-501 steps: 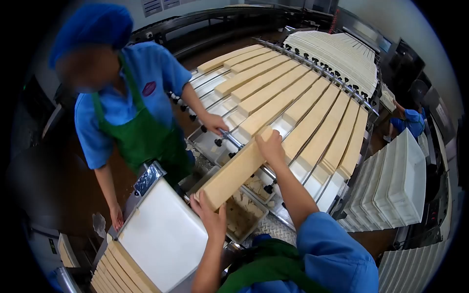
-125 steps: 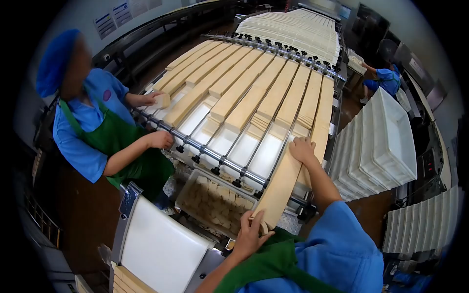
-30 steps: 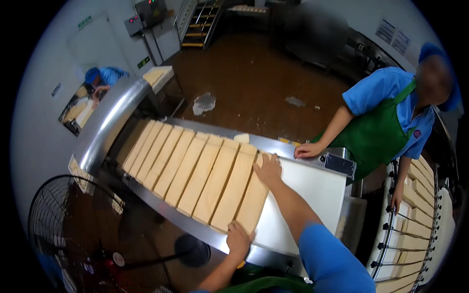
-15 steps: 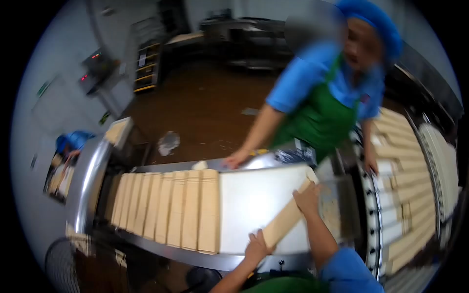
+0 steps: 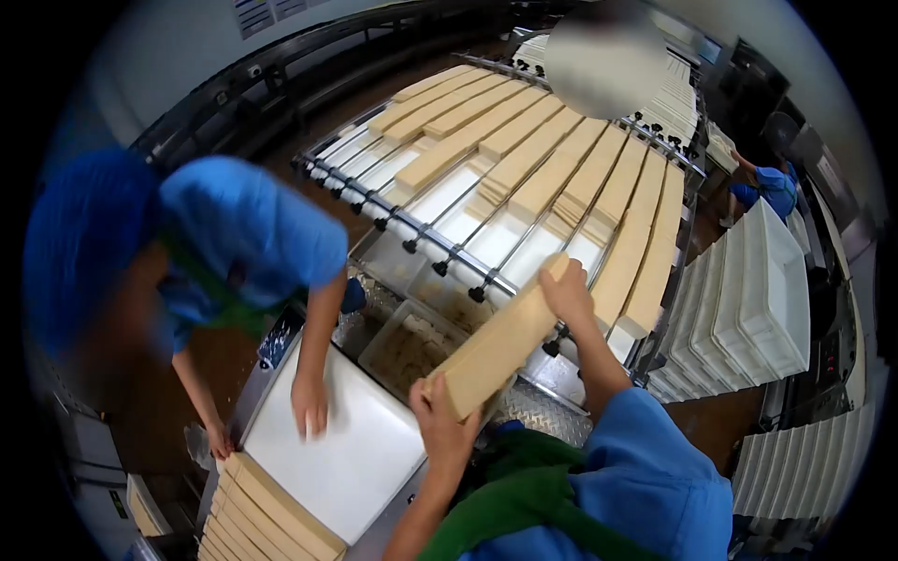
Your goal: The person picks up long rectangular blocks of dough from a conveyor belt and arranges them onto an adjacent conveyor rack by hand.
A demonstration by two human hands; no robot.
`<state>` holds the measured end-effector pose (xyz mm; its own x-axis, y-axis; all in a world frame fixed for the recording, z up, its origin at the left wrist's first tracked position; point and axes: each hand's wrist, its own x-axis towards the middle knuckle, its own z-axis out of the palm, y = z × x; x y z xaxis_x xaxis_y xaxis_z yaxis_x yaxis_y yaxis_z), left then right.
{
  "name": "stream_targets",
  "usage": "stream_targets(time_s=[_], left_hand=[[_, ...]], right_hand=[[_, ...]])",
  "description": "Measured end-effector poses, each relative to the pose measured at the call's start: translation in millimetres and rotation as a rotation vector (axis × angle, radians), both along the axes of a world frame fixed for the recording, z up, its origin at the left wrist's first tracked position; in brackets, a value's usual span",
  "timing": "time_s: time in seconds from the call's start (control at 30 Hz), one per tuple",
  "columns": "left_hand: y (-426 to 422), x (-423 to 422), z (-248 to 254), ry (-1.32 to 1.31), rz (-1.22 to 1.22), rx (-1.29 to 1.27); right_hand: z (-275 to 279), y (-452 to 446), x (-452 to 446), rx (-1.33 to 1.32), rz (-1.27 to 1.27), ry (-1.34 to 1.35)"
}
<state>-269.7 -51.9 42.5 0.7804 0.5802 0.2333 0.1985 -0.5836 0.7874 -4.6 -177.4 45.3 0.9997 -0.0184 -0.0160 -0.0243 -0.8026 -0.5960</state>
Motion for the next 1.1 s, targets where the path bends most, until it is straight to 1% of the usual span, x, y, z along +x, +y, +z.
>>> stream_targets(time_s=[0.03, 0.07, 0.13, 0.17, 0.2, 0.27, 0.33, 0.4, 0.47, 0.53, 0.57, 0.6, 0.63, 0.7, 0.73, 0.8, 0.9, 1.0, 1.03, 1.07, 1.1], left_hand=[[-7, 10, -2, -0.012, -0.071, 0.115], [-15, 20, -3, -0.009, -0.082, 0.124], [-27, 38, -5, 0.028, -0.24, -0.032], [-30, 47, -3, 0.005, -0.307, 0.016], [-35, 56, -4, 0.009, -0.313, 0.02], [-42, 72, -6, 0.004, -0.386, -0.098], [-48, 87, -6, 0.046, -0.372, -0.079], [-53, 99, -4, 0.091, -0.355, -0.061], [-58, 108, 0, 0.114, -0.322, -0.134], [-58, 119, -3, 0.095, -0.337, -0.075], [-58, 124, -6, 0.071, -0.346, -0.02], [-60, 130, -10, 0.075, -0.344, -0.017], [-63, 136, -15, 0.077, -0.35, -0.001], [-67, 147, -19, 0.079, -0.36, 0.023], [-70, 151, -19, 0.1, -0.359, 0.025], [-73, 157, -21, 0.121, -0.362, 0.031], [-76, 164, -22, 0.116, -0.359, 0.035], [-80, 179, -24, 0.168, -0.377, 0.012], [-82, 188, -27, 0.145, -0.404, 0.098], [-85, 194, -30, 0.121, -0.43, 0.184], [-86, 197, -32, 0.176, -0.461, 0.039]], right_hand=[[1, -17, 15, -0.088, 0.013, 0.032], [-5, -32, 33, -0.08, 0.003, 0.036], [-25, -50, 71, -0.346, 0.137, 0.016], [-34, -54, 88, -0.388, 0.154, 0.014], [-39, -56, 105, -0.383, 0.148, 0.018], [-47, -58, 133, -0.372, 0.103, -0.016], [-43, -59, 148, -0.362, 0.107, -0.041], [-39, -60, 161, -0.375, 0.124, 0.09], [-47, -65, 171, -0.366, 0.133, 0.081], [-64, -71, 181, -0.358, 0.139, 0.068], [-77, -73, 183, -0.389, 0.089, -0.118], [-77, -72, 182, -0.417, 0.04, -0.303], [-73, -75, 186, -0.412, 0.041, -0.302], [-60, -81, 192, -0.4, 0.119, -0.155], [-65, -82, 196, -0.396, 0.115, -0.155], [-74, -84, 199, -0.423, 0.057, -0.398], [-79, -87, 200, -0.404, 0.074, -0.382], [-42, -84, 172, -0.329, 0.096, -0.424], [-43, -80, 164, -0.325, 0.101, -0.426], [-46, -77, 152, -0.285, 0.154, -0.513], [-48, -74, 140, -0.243, 0.206, -0.601]])
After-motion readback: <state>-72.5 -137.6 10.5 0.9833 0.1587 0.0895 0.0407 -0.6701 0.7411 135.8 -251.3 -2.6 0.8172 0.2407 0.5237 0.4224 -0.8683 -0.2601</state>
